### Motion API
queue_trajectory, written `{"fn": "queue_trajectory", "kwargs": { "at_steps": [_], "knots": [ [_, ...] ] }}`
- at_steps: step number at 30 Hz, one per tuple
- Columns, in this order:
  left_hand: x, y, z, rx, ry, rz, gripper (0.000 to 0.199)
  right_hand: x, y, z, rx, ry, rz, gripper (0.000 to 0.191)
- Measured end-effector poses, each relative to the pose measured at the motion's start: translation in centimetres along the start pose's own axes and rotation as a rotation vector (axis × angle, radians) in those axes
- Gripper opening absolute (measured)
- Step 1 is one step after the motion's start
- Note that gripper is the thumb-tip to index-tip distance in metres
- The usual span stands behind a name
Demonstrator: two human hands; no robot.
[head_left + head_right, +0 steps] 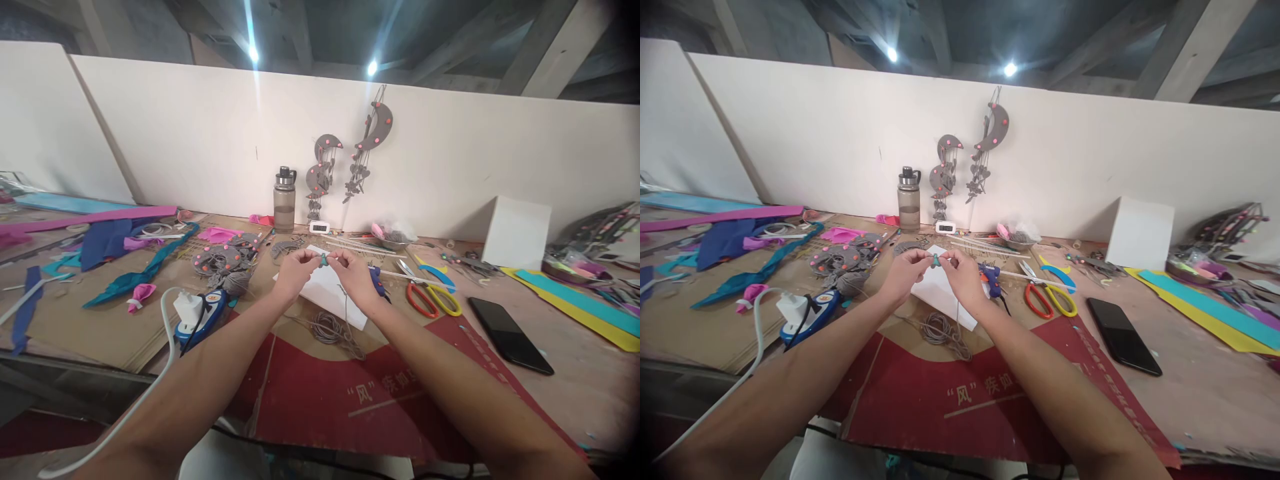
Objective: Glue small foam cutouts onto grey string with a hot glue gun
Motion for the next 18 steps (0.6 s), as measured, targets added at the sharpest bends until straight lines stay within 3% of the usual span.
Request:
{"fn": "queue_trajectory", "kwargs": {
  "at_steps": [6,10,14,18],
  "knots": [
    [-0.3,-0.2,0.0,0.043,-0.135,-0.002,0.024,0.5,0.3,0.1,0.021,-0.005,-0.075,0.018],
    [0.1,0.6,0.1,0.062,-0.231,0.094,0.024,1.4,-0.2,-0.1,0.099,-0.096,-0.238,0.012],
    [0.7,1.3,0.2,0.011,-0.242,0.28,0.025,1.9,-0.8,-0.4,0.24,-0.232,-0.452,0.01],
    [0.8,1.3,0.3,0.017,-0.281,0.38,0.024,2.0,-1.0,-0.6,0.268,-0.3,-0.559,0.011]
  ]
}}
Point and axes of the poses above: each hand's wrist, its own z-axis towards the middle knuckle, its own x-axis out of the back of the hand, y = z × x, the point moved 3 cm from there along z, towards the middle knuckle, and after that the axes turned 4 degrees about -y, right-handed, at the moved point
